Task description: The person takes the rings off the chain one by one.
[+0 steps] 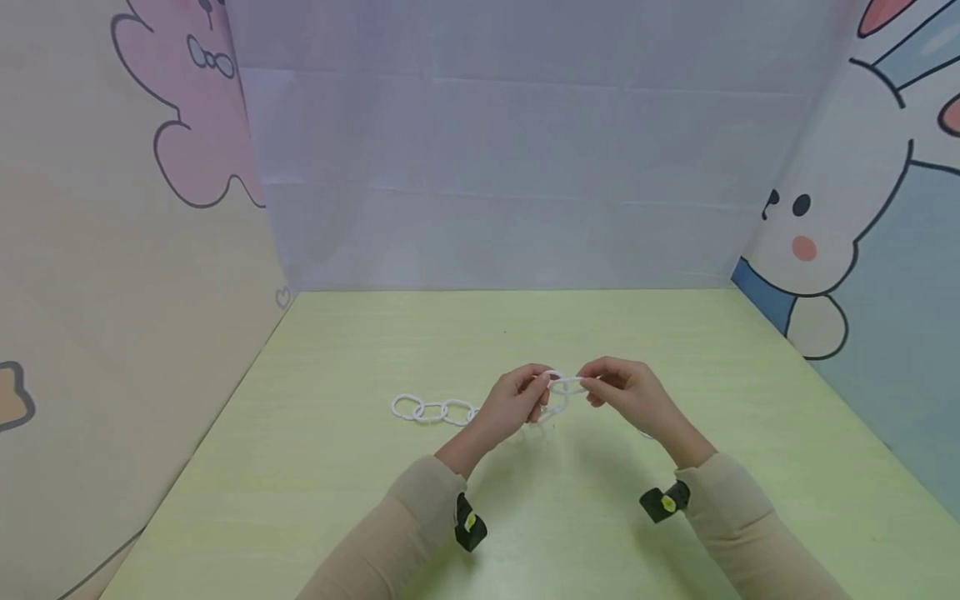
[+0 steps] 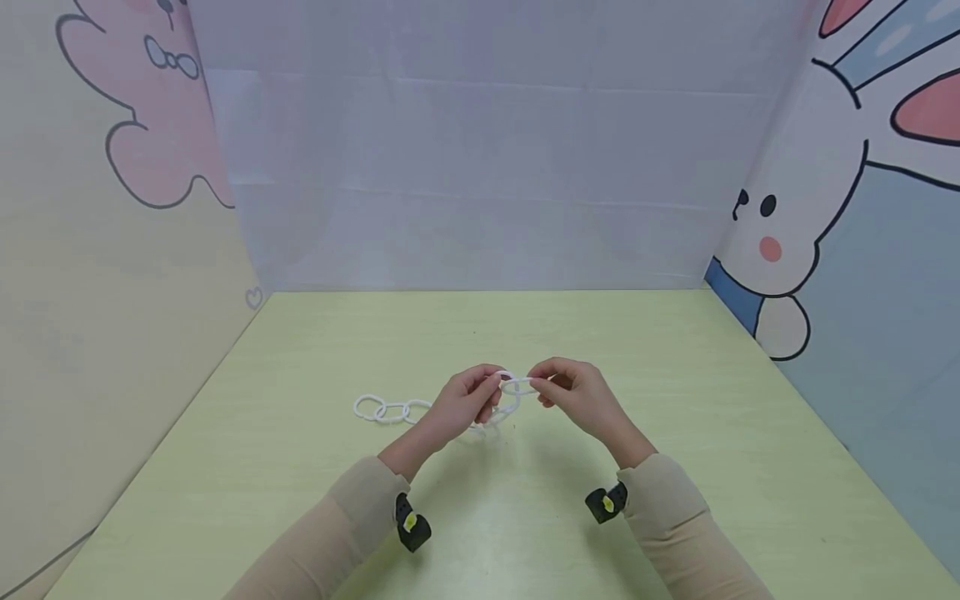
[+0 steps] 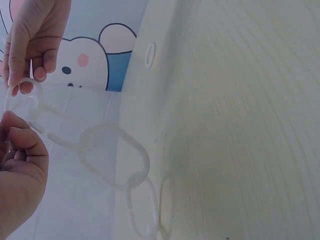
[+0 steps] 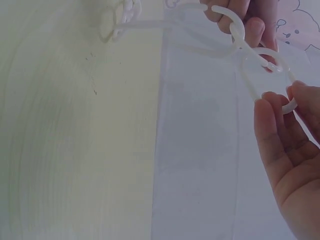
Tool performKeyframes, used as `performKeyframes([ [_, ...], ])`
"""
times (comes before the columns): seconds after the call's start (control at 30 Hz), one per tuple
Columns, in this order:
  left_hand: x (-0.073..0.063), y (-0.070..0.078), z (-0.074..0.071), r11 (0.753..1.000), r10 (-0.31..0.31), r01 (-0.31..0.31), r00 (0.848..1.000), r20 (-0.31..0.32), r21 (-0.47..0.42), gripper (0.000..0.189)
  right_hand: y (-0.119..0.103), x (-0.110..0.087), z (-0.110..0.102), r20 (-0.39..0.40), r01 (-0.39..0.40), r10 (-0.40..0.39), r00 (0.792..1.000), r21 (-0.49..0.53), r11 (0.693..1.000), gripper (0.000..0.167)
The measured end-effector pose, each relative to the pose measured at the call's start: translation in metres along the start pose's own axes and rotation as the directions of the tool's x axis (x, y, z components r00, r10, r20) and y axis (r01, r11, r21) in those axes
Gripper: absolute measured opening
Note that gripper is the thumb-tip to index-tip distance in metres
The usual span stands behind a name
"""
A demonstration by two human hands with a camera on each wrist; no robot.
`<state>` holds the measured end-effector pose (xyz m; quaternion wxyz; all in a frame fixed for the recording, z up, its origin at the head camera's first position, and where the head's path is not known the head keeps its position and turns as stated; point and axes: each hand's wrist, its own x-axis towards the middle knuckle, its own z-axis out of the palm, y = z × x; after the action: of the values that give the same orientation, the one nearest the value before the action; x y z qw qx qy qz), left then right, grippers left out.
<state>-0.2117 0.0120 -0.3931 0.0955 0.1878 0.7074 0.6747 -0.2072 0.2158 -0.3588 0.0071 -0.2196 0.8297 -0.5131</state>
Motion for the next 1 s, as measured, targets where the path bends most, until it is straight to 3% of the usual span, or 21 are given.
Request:
performKeyframes([
  [0.23,-0.012,0.032,0.002,1.000,-0.014,0.014,1.000,-0.007,-0.008,0.023,0.001,-0.001,0.001,0.006,0.001,0.000,1.000,-0.019,1.000,0.016],
  [0.57,-0.013,0.033,0.002,0.999,-0.015,0.014,0.999,-0.030,-0.032,0.027,0.002,0.000,0.003,0.003,0.042,-0.042,0.999,-0.047,0.998,0.011],
  [1.0,-0.013,0.034,0.002,0.999,-0.020,0.019,0.999,-0.034,-0.033,0.028,0.003,-0.001,0.006,-0.001,0.040,-0.040,0.999,-0.062,0.997,0.011],
])
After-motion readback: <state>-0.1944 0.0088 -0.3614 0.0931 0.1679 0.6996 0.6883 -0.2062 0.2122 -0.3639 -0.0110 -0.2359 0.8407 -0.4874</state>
